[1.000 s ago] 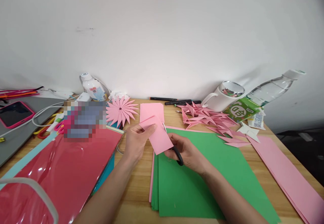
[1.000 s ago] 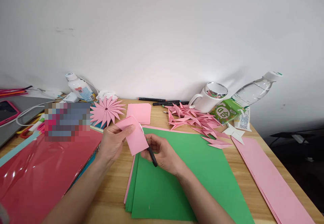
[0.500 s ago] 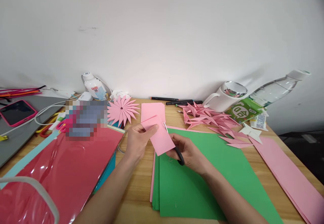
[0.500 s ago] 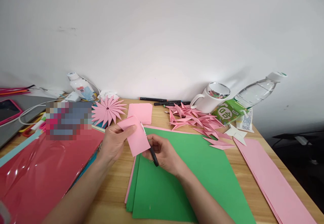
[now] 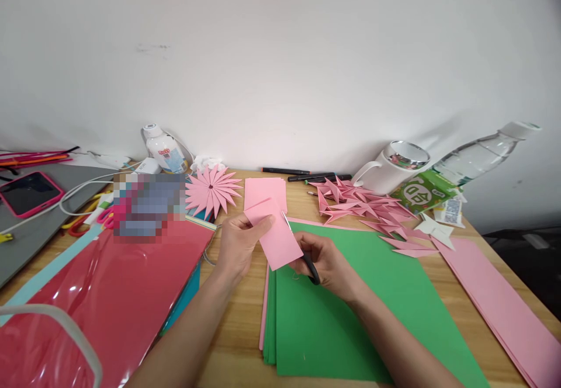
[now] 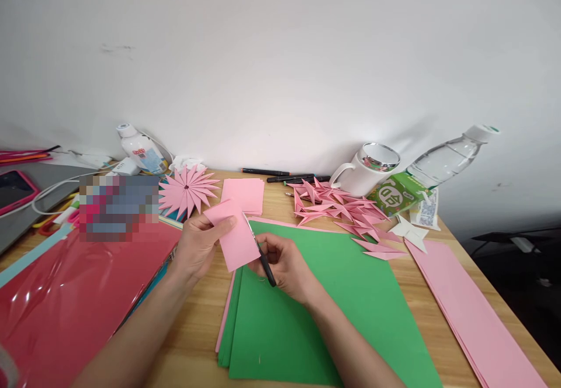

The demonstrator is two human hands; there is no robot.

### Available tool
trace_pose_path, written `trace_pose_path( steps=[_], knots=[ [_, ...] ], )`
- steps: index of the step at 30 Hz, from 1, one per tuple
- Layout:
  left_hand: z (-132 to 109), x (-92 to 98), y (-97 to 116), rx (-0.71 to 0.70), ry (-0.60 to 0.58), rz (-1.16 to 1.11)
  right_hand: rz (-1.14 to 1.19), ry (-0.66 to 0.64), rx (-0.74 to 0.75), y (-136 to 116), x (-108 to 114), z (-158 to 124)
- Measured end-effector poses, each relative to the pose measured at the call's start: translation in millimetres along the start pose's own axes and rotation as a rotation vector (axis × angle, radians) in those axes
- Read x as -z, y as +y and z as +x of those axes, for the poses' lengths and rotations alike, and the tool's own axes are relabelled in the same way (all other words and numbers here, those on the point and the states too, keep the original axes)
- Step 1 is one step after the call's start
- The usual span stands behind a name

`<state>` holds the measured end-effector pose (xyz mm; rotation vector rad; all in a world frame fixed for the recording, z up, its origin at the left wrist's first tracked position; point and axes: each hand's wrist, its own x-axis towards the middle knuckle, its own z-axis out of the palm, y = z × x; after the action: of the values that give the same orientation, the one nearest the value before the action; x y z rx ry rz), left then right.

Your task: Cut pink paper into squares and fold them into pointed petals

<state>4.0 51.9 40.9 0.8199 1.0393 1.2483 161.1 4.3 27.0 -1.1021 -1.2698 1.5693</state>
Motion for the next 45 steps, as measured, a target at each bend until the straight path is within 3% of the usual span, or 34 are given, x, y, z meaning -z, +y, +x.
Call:
trace_pose_path(
  steps=[9,16,28,45],
  knots=[
    [-1.2,-1.6,1.2,0.029,0.011,-0.016,-0.011,-0.014,-0.009,0.3,-0.1,0.8],
    [-2.9,-0.9,0.0,0.013,-0.045,0.066,0.004,-0.083,0.006,0.8,1.6,1.2],
    [-4.2,-1.3,-0.3,0.05,-0.082,0.011,0.003,-0.047,-0.001,3.4,2.6,1.5],
    [-3.2,-5.3,1.9,0.097,-0.045,-0.029,-0.039,-0.056,-0.015,3.4,4.7,0.1]
  ],
)
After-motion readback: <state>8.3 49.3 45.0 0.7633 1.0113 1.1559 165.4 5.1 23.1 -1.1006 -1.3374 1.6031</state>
